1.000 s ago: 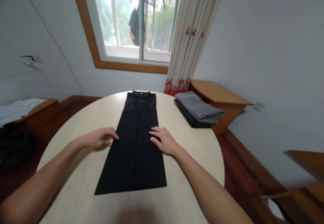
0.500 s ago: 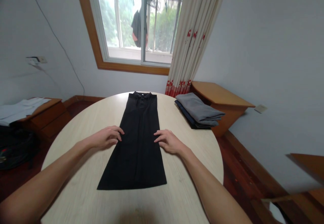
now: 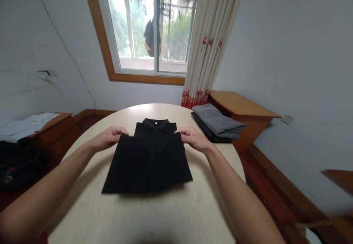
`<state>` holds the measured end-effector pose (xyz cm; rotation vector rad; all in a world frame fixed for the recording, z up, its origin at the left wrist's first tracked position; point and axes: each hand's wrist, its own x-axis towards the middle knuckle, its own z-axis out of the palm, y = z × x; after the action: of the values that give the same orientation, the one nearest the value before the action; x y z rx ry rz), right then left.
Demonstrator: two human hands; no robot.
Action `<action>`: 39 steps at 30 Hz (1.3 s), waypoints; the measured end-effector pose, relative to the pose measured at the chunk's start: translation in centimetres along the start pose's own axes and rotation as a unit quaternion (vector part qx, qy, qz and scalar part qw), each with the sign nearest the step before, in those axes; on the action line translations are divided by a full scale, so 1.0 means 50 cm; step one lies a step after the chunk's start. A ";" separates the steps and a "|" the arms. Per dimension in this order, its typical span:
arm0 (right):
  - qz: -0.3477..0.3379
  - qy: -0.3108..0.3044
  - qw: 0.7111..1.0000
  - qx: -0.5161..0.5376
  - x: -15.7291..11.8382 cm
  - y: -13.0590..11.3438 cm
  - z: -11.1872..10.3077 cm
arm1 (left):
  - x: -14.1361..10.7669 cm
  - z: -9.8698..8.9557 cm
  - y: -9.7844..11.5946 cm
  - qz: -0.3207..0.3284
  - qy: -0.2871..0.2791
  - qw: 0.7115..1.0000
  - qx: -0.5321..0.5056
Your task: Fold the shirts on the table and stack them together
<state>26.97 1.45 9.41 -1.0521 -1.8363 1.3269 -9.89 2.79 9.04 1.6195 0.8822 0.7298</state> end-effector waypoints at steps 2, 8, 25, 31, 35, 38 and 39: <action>0.040 0.111 0.992 0.037 0.045 0.038 0.007 | 0.041 0.001 -0.033 -0.029 0.116 0.991 -0.057; 0.174 0.202 0.962 0.058 0.070 0.158 0.049 | 0.043 0.029 -0.118 -0.174 0.175 0.965 -0.086; 0.108 -0.010 0.994 -0.020 -0.012 0.101 0.025 | -0.034 0.025 -0.105 -0.173 -0.033 0.983 0.055; 0.092 -0.042 0.995 -0.023 -0.039 0.067 0.012 | -0.052 0.017 -0.081 -0.169 -0.077 0.981 0.056; 0.185 -0.132 0.972 -0.054 -0.029 0.104 0.023 | -0.044 0.031 -0.107 -0.198 -0.121 0.968 0.094; 0.222 -0.181 0.955 -0.080 -0.026 0.113 0.034 | -0.044 0.042 -0.118 -0.221 -0.157 0.957 0.101; 0.231 -0.209 0.947 -0.079 -0.030 0.108 0.035 | -0.048 0.043 -0.116 -0.230 -0.181 0.952 0.093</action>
<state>27.48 0.29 3.70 -1.4368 -2.1096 1.8121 -10.40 0.38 2.89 1.5595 1.0247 0.0196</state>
